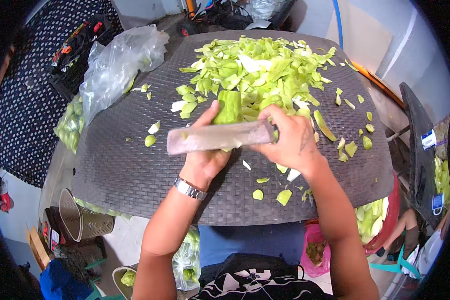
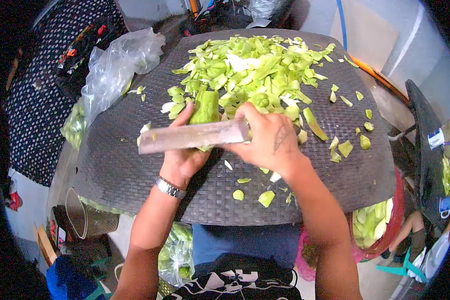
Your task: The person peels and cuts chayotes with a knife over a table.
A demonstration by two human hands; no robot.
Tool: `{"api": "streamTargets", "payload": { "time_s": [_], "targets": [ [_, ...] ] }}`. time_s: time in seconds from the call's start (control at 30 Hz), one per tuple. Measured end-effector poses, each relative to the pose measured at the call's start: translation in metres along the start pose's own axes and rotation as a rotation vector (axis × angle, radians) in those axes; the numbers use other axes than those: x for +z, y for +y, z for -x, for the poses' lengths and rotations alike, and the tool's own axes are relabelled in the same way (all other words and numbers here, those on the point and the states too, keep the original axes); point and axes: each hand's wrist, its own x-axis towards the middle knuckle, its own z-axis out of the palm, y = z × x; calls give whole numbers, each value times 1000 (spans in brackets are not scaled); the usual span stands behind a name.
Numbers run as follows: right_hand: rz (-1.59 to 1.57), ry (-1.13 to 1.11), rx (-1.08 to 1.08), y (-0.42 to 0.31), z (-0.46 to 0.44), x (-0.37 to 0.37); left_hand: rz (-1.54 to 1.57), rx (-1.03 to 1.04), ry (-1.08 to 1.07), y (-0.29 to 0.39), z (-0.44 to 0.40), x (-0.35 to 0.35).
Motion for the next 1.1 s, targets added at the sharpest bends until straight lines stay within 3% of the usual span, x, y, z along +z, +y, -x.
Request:
{"api": "streamTargets", "payload": {
  "time_s": [0.43,0.83,1.1],
  "targets": [
    [125,-86,-66,-16,4,7,36,-58,-138,-11,11,13],
    [107,7,-83,-7,2,9,-209,92,-6,-15,5,2],
    [287,96,-8,38,-13,-11,-169,27,72,-10,13,-2]
  ]
}}
